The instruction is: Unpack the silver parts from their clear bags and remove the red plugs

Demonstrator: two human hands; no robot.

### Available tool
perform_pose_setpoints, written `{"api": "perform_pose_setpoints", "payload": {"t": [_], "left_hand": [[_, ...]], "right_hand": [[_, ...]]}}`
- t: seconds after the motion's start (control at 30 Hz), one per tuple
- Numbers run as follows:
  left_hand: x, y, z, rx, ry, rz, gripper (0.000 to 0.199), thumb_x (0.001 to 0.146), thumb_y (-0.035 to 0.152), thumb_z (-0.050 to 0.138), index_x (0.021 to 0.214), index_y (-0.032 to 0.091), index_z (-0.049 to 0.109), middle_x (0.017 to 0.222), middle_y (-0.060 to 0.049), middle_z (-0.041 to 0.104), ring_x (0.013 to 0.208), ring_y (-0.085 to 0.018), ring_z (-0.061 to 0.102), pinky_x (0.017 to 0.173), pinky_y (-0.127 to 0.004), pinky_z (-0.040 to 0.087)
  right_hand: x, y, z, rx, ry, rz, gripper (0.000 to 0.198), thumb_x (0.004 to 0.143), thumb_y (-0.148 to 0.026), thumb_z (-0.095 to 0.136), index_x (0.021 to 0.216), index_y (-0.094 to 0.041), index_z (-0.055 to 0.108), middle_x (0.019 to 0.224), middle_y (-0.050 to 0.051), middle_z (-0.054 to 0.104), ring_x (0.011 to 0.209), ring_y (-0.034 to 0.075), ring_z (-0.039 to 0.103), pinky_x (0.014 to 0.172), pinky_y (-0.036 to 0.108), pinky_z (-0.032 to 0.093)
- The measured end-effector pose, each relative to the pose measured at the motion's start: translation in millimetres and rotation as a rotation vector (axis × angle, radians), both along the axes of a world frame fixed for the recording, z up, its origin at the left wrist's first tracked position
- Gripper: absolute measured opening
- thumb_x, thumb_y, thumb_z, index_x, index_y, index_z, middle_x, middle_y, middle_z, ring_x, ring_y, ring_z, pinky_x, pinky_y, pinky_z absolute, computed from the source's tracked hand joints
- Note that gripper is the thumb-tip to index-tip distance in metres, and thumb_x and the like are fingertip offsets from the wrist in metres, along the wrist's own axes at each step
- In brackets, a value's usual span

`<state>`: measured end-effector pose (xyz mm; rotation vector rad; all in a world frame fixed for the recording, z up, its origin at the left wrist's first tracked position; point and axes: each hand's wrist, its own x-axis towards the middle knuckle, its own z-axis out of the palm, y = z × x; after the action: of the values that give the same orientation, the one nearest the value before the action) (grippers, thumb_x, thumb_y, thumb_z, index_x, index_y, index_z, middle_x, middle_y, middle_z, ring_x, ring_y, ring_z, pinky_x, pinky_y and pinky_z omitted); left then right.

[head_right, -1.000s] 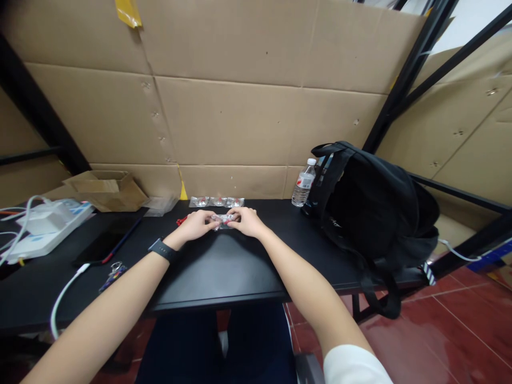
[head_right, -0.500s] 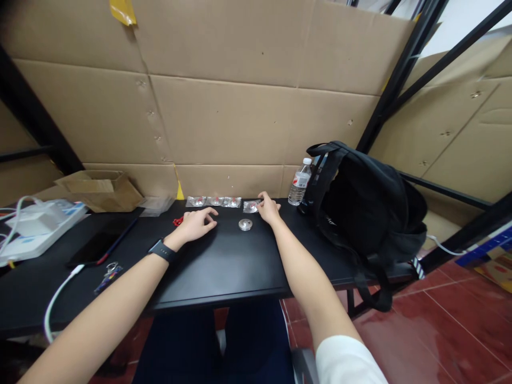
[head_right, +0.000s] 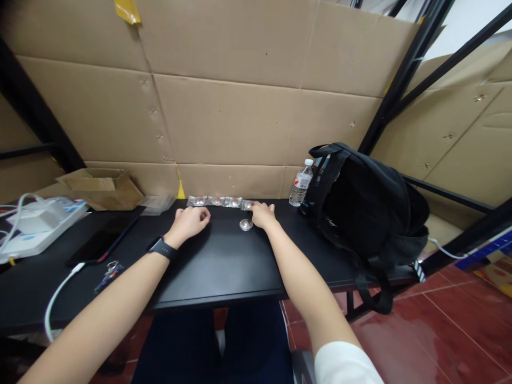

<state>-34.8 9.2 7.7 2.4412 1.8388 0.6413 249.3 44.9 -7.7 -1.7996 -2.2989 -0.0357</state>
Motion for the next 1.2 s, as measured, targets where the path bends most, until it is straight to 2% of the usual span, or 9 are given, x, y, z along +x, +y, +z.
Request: {"api": "perform_pose_setpoints", "payload": {"t": [0.1, 0.23, 0.4, 0.47, 0.53, 0.67, 0.83, 1.03, 1.2], "left_hand": [[-11.0, 3.1, 4.0, 0.05, 0.012, 0.134, 0.022, 0.087, 0.031, 0.052, 0.087, 0.025, 0.073, 0.089, -0.009, 0.077, 0.097, -0.031, 0.068, 0.093, -0.043, 0.039], [-29.4, 8.2, 9.3, 0.067, 0.01, 0.196, 0.022, 0.086, 0.033, 0.053, 0.09, 0.026, 0.073, 0.092, -0.008, 0.077, 0.097, -0.03, 0.068, 0.09, -0.04, 0.043], [-55.4, 17.2, 11.2, 0.027, 0.033, 0.296, 0.024, 0.082, 0.035, 0.057, 0.094, 0.026, 0.075, 0.097, -0.01, 0.077, 0.096, -0.031, 0.068, 0.084, -0.038, 0.047], [-63.7, 20.6, 11.4, -0.007, 0.051, 0.254, 0.023, 0.08, 0.038, 0.06, 0.091, 0.027, 0.077, 0.097, -0.01, 0.078, 0.096, -0.032, 0.068, 0.083, -0.038, 0.047], [-68.1, 23.5, 10.9, -0.054, 0.077, 0.114, 0.022, 0.079, 0.043, 0.063, 0.086, 0.029, 0.078, 0.098, -0.007, 0.078, 0.097, -0.031, 0.068, 0.084, -0.038, 0.047], [-64.8, 27.8, 5.6, -0.124, 0.135, -0.051, 0.017, 0.077, 0.043, 0.067, 0.078, 0.032, 0.079, 0.097, -0.005, 0.078, 0.098, -0.03, 0.067, 0.086, -0.037, 0.047], [-53.1, 26.6, -3.8, -0.119, 0.13, 0.009, 0.014, 0.074, 0.034, 0.065, 0.072, 0.029, 0.078, 0.095, -0.008, 0.077, 0.1, -0.031, 0.064, 0.09, -0.041, 0.046], [-42.8, 19.4, -4.8, -0.146, 0.174, 0.046, 0.017, 0.076, 0.031, 0.061, 0.066, 0.024, 0.073, 0.1, -0.011, 0.074, 0.102, -0.033, 0.06, 0.088, -0.043, 0.045], [-31.9, 15.2, 1.2, -0.131, 0.047, 0.011, 0.018, 0.091, 0.03, 0.048, 0.09, 0.025, 0.066, 0.102, -0.008, 0.075, 0.103, -0.029, 0.064, 0.089, -0.041, 0.042]], "right_hand": [[-8.8, 5.2, -2.2, -0.013, -0.003, -0.026, 0.043, 0.092, -0.019, 0.048, 0.126, -0.033, 0.07, 0.14, 0.01, 0.058, 0.119, 0.035, 0.052, 0.096, 0.056, 0.037], [-9.9, 12.9, -5.7, -0.013, 0.04, -0.037, 0.041, 0.097, -0.028, 0.044, 0.132, -0.033, 0.064, 0.145, 0.009, 0.054, 0.126, 0.037, 0.047, 0.1, 0.061, 0.035], [4.7, 8.4, -0.2, -0.033, 0.161, 0.078, 0.037, 0.098, -0.038, 0.051, 0.131, -0.027, 0.064, 0.142, 0.012, 0.057, 0.125, 0.033, 0.053, 0.101, 0.054, 0.041], [10.3, 2.9, 5.8, -0.065, 0.213, 0.191, 0.038, 0.093, -0.042, 0.06, 0.124, -0.023, 0.069, 0.134, 0.013, 0.062, 0.118, 0.029, 0.059, 0.099, 0.045, 0.045], [12.8, -2.9, 12.3, -0.112, 0.254, 0.304, 0.043, 0.083, -0.046, 0.073, 0.118, -0.02, 0.073, 0.123, 0.012, 0.067, 0.106, 0.025, 0.064, 0.093, 0.037, 0.049], [8.9, -11.2, 20.8, -0.189, 0.293, 0.405, 0.053, 0.06, -0.037, 0.089, 0.109, -0.02, 0.077, 0.105, 0.007, 0.072, 0.085, 0.02, 0.067, 0.081, 0.03, 0.052], [2.0, -15.1, 22.1, -0.166, 0.274, 0.408, 0.039, 0.061, -0.029, 0.086, 0.098, -0.02, 0.08, 0.089, 0.004, 0.073, 0.075, 0.018, 0.065, 0.07, 0.026, 0.05], [2.7, -17.8, 26.5, -0.192, 0.334, 0.419, 0.04, 0.059, -0.026, 0.087, 0.098, -0.021, 0.079, 0.084, 0.001, 0.072, 0.07, 0.015, 0.064, 0.067, 0.024, 0.048], [0.9, -20.9, 31.6, -0.115, 0.376, 0.429, 0.041, 0.063, -0.03, 0.087, 0.101, -0.019, 0.077, 0.088, 0.003, 0.072, 0.074, 0.016, 0.064, 0.07, 0.026, 0.048]]}}
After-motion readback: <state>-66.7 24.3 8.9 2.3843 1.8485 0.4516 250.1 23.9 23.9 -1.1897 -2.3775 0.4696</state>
